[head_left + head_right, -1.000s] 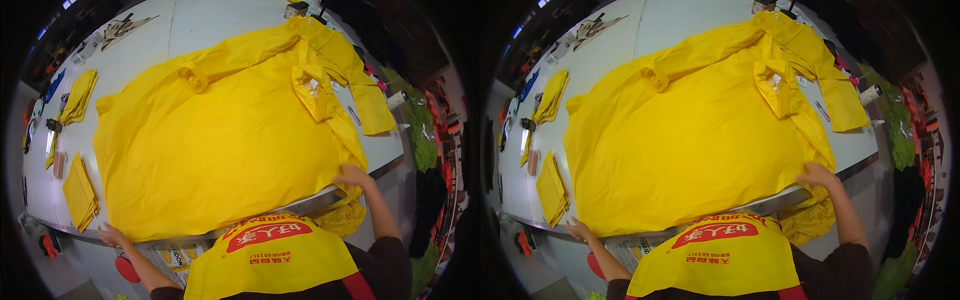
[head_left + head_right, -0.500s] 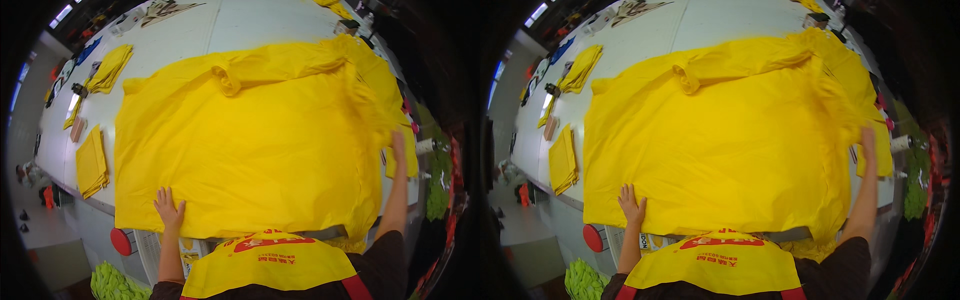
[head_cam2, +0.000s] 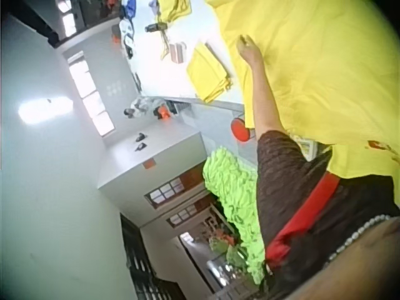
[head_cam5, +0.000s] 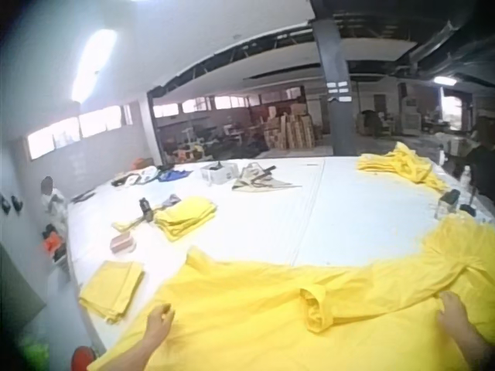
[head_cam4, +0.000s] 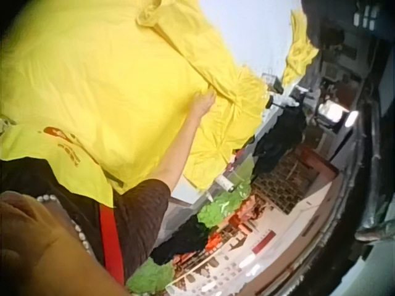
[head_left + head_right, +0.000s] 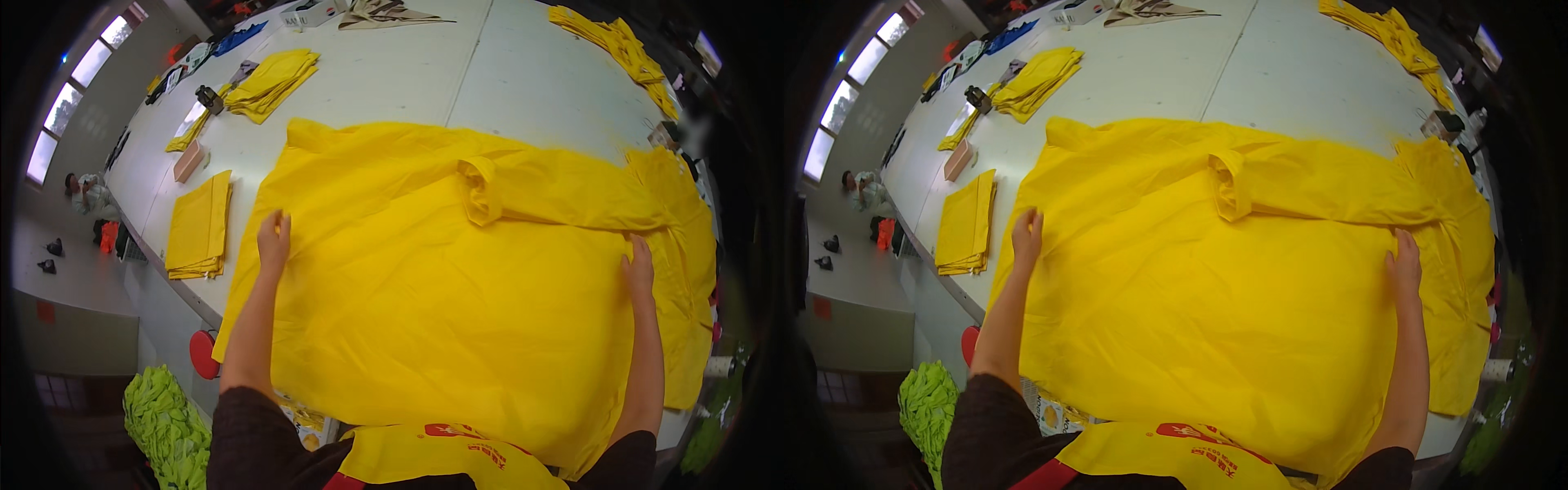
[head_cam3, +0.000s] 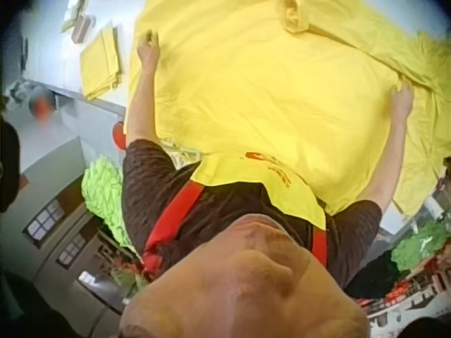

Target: The person folds a yellow raincoat on a white table. They smooth the fabric, fold the sleeves and body, then place the folded coat into a white plastic basket. The person repeats this process with another yellow raincoat.

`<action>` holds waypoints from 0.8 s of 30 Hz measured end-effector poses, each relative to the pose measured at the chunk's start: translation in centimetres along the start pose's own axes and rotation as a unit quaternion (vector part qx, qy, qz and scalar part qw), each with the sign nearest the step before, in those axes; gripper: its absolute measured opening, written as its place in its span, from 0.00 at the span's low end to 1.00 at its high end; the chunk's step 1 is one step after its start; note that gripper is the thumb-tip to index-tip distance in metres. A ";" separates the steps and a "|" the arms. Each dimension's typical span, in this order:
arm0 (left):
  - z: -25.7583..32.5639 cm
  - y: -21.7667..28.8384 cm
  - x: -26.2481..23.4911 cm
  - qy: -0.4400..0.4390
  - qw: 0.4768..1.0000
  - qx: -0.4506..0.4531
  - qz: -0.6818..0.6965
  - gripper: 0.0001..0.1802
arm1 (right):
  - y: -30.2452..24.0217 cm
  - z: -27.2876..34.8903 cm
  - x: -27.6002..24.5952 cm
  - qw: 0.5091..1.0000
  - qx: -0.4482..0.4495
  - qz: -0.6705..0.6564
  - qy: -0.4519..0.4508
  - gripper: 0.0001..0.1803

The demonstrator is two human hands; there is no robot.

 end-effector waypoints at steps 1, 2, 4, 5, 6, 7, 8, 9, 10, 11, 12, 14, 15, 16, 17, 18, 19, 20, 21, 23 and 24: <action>-3.3 -0.5 0.6 0.010 1.000 -0.003 -0.003 0.18 | -2.4 -0.9 0.1 0.999 -0.006 0.039 -0.016 0.33; -6.3 -1.1 1.2 0.019 1.000 -0.007 -0.005 0.18 | -4.2 -1.8 -0.2 0.996 0.002 0.083 -0.028 0.36; -11.6 -3.5 1.9 0.084 0.987 0.079 -0.111 0.21 | -6.9 -4.2 -0.9 0.984 0.020 0.172 -0.046 0.41; -14.3 -6.6 2.8 0.084 0.992 0.028 -0.089 0.22 | -7.2 -5.3 -0.2 0.982 0.030 0.182 -0.051 0.42; -16.6 -9.3 3.6 0.082 0.994 -0.020 -0.068 0.24 | -7.2 -6.4 1.1 0.979 0.041 0.191 -0.055 0.43; -18.4 -11.2 4.8 0.071 0.994 -0.069 -0.044 0.26 | -6.5 -7.3 1.7 0.975 0.059 0.207 -0.060 0.44; -19.5 -12.2 6.0 0.058 0.991 -0.119 -0.021 0.28 | -6.4 -7.9 2.1 0.974 0.063 0.208 -0.067 0.44; -20.2 -11.6 7.7 0.035 0.987 -0.157 0.020 0.31 | -6.3 -8.1 2.2 0.972 0.072 0.212 -0.074 0.43; -20.6 -11.0 8.9 0.015 0.979 -0.195 0.057 0.34 | -5.9 -8.4 2.3 0.970 0.079 0.213 -0.080 0.43; -20.9 -10.7 9.5 0.021 0.976 -0.202 0.081 0.36 | -5.5 -8.6 2.7 0.968 0.080 0.223 -0.085 0.42; -21.3 -10.5 9.7 0.033 0.972 -0.208 0.102 0.38 | -5.2 -9.2 3.4 0.967 0.079 0.228 -0.086 0.41; -21.8 -10.6 11.3 0.030 0.964 -0.220 0.143 0.42 | -3.3 -10.5 5.4 0.975 0.043 0.215 -0.048 0.37; -22.4 -10.8 12.3 0.015 0.960 -0.225 0.163 0.43 | 0.2 -11.0 7.6 0.981 0.010 0.194 -0.008 0.35; -22.8 -11.3 12.9 0.001 0.956 -0.231 0.181 0.44 | 2.8 -11.6 8.5 0.984 -0.026 0.171 0.031 0.33; -23.4 -11.3 12.8 -0.020 0.962 -0.208 0.177 0.35 | 7.0 -12.8 10.0 0.995 0.089 -0.008 -0.043 0.30; -23.8 -11.6 12.6 -0.015 0.955 -0.215 0.203 0.31 | 9.7 -13.2 10.5 0.984 0.146 -0.080 -0.065 0.28; -24.0 -12.0 12.2 -0.011 0.947 -0.223 0.229 0.27 | 12.2 -13.7 9.7 0.984 0.158 -0.054 -0.063 0.26; -24.2 -11.8 11.9 -0.007 0.939 -0.230 0.254 0.23 | 14.3 -13.7 7.9 0.989 0.129 0.056 -0.052 0.25; -24.1 -10.7 11.3 0.006 0.918 -0.244 0.313 0.15 | 16.4 -13.3 5.5 0.973 0.104 0.200 -0.051 0.23; -26.0 -9.9 7.7 -0.030 0.908 -0.172 0.380 0.12 | 19.3 -12.6 0.7 0.883 0.081 0.456 -0.075 0.21; -26.9 -10.6 4.8 0.040 0.841 -0.167 0.513 0.10 | 20.9 -11.8 -1.6 0.830 0.078 0.544 -0.094 0.20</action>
Point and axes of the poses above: each hand's wrist, its own z-axis away from the middle knuckle, its own x-axis out of the palm, y = z × x, the point moved 10 cm from there along -z, towards the middle knuckle, and after that the axes turned 8 degrees about z, right-handed, at the moved point
